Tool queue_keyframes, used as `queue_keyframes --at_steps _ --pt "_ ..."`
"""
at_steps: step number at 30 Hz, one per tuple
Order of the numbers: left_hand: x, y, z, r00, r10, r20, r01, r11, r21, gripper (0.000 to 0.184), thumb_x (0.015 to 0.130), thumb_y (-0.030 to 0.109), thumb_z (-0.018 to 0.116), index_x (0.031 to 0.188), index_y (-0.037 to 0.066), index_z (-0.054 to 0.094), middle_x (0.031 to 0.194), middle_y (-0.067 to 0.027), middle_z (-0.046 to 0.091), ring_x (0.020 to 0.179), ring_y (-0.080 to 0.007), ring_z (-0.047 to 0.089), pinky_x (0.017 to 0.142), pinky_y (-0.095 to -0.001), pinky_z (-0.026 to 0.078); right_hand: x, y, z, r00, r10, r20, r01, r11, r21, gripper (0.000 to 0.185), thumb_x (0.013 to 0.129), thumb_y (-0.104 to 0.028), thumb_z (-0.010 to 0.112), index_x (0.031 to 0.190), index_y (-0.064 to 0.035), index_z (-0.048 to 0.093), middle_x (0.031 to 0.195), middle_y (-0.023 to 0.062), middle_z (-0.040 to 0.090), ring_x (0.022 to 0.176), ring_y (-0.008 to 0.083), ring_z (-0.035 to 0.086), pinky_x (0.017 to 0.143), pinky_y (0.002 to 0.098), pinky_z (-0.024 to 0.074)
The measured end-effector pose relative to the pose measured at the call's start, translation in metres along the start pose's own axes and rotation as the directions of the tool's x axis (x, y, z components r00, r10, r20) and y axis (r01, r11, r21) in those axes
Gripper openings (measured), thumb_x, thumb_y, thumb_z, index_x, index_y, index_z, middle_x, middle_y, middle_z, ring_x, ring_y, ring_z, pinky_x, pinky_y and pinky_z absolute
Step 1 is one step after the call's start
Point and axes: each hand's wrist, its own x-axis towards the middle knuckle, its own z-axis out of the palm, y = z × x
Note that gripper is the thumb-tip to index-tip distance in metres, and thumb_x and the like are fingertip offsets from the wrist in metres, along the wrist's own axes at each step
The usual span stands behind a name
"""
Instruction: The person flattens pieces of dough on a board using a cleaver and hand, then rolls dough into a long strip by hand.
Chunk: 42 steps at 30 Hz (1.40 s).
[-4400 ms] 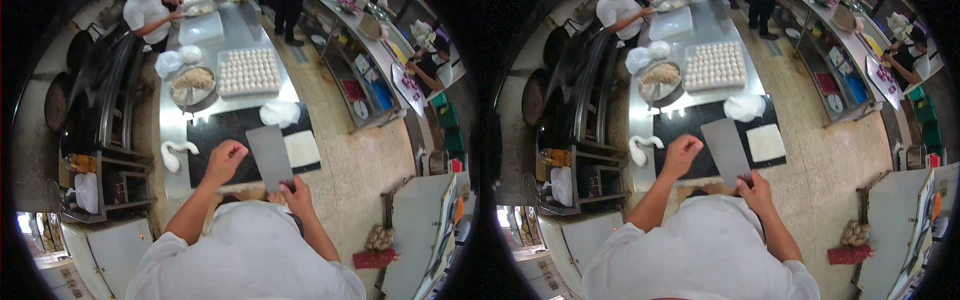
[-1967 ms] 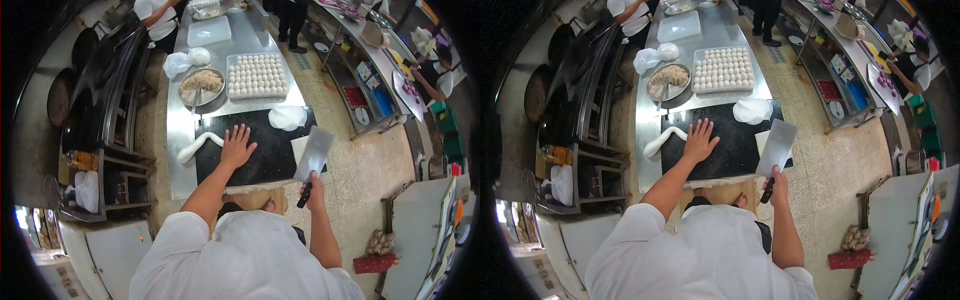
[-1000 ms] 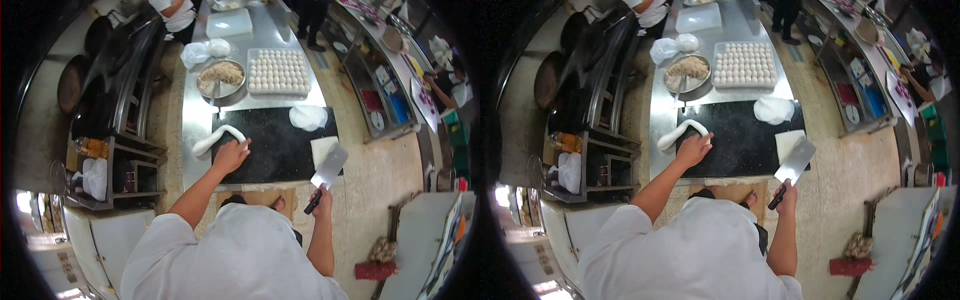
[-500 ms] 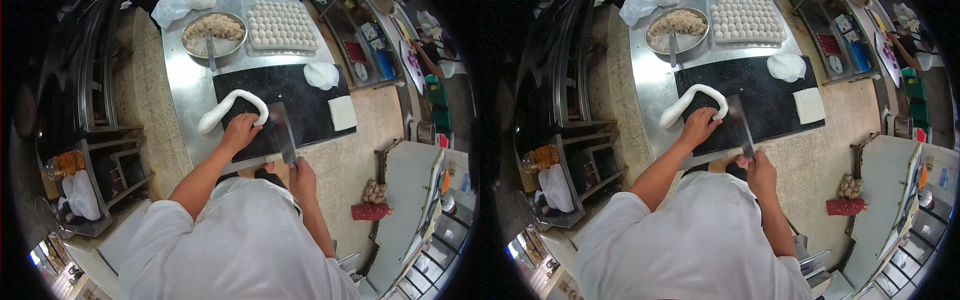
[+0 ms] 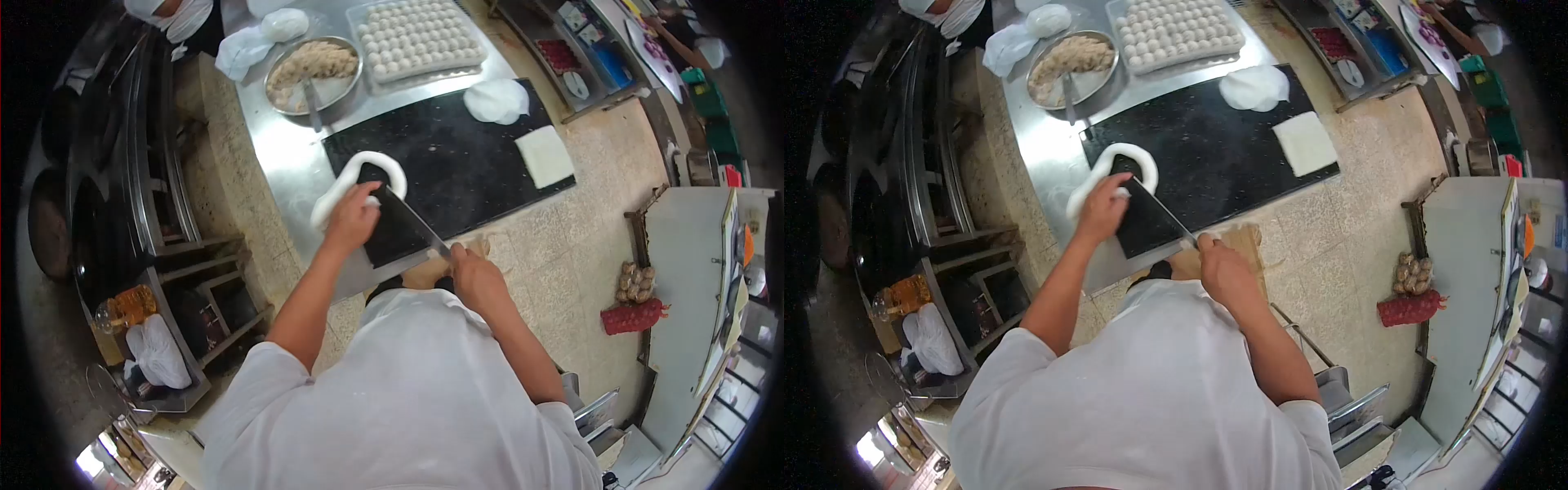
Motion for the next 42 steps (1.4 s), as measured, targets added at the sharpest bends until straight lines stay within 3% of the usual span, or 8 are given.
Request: queue_keyframes --at_steps 7,9,18,23,29,33,38,42 --pt "0.006 0.061 0.036 0.873 -0.225 0.434 -0.042 0.85 0.525 0.03 0.093 0.037 0.069 0.097 0.007 0.068 0.096 -0.0148 0.067 0.1 -0.0346 0.065 0.087 -0.0457 0.052 -0.075 0.105 -0.009 0.987 0.152 -0.045 -0.125 0.921 0.369 0.02 0.095 -0.017 0.064 0.103 0.0006 0.06 0.092 0.0259 0.069 0.087 0.0455 0.068 0.076 0.0511 0.0525" --pt "0.004 0.048 0.083 0.801 0.286 0.526 -0.547 0.706 0.449 0.041 0.099 0.044 0.062 0.123 0.01 0.067 0.136 -0.0188 0.06 0.133 -0.0362 0.052 0.115 -0.0521 0.036 -0.097 0.127 -0.024 0.944 0.329 -0.034 -0.261 0.803 0.536 0.021 0.094 -0.016 0.068 0.102 0.0011 0.061 0.085 0.0249 0.069 0.08 0.0454 0.067 0.071 0.0459 0.0534" --pt "0.068 0.083 0.163 0.729 0.195 0.656 -0.589 0.666 0.458 0.074 0.099 0.069 0.041 0.16 0.027 0.037 0.17 -0.0112 0.024 0.156 -0.0402 0.018 0.123 -0.0664 0.008 -0.009 0.191 -0.076 0.754 0.414 -0.51 0.311 0.459 0.832 0.031 0.106 -0.032 0.058 0.102 -0.0012 0.061 0.073 0.0048 0.061 0.059 0.011 0.058 0.056 0.0284 0.0457" --pt "0.077 0.078 0.164 0.717 0.18 0.674 -0.564 0.718 0.409 0.075 0.1 0.067 0.041 0.162 0.026 0.033 0.17 -0.0114 0.022 0.157 -0.0405 0.015 0.125 -0.0625 0.006 0.066 0.21 -0.049 0.775 0.62 0.124 -0.202 0.057 0.978 0.027 0.105 -0.031 0.056 0.098 -0.005 0.058 0.071 0.0047 0.058 0.057 0.012 0.057 0.052 0.0306 0.048" --pt "0.087 0.09 0.146 0.752 0.279 0.597 -0.524 0.802 0.286 0.073 0.1 0.066 0.044 0.161 0.027 0.037 0.17 -0.0076 0.026 0.157 -0.0366 0.018 0.125 -0.0611 0.009 0.004 0.144 -0.011 0.914 0.4 0.071 -0.325 0.616 0.718 0.035 0.1 -0.035 0.063 0.101 0.0004 0.066 0.08 0.0153 0.066 0.072 0.0255 0.066 0.066 0.0415 0.0525" --pt "0.073 0.069 0.145 0.44 0.396 0.806 -0.75 0.656 0.087 0.075 0.093 0.071 0.051 0.156 0.031 0.045 0.166 -0.0056 0.034 0.155 -0.0337 0.026 0.123 -0.0644 0.013 0.006 0.128 0.073 0.966 0.021 -0.257 0.024 0.985 0.171 0.041 0.097 -0.038 0.067 0.106 0.0013 0.069 0.094 0.0249 0.072 0.093 0.035 0.071 0.086 0.0472 0.0531" --pt "0.133 0.064 0.182 0.454 0.517 0.725 -0.795 0.603 0.068 0.076 0.093 0.07 0.051 0.157 0.03 0.044 0.167 -0.0074 0.033 0.155 -0.0356 0.024 0.122 -0.0666 0.009 0.055 0.137 -0.013 0.883 0.328 0.335 -0.468 0.657 0.591 0.054 0.097 -0.05 0.063 0.109 0.0014 0.071 0.103 0.0257 0.073 0.096 0.0381 0.071 0.087 0.0481 0.0527" --pt "0.144 0.07 0.194 0.327 0.603 0.727 -0.84 0.539 -0.069 0.077 0.093 0.073 0.048 0.156 0.03 0.044 0.166 -0.0072 0.034 0.156 -0.0345 0.023 0.123 -0.0666 0.004 0.038 0.125 -0.01 0.929 0.348 0.126 -0.35 0.719 0.601 0.05 0.095 -0.044 0.07 0.107 0.004 0.064 0.079 0.0114 0.069 0.064 0.022 0.069 0.063 0.0379 0.0546"
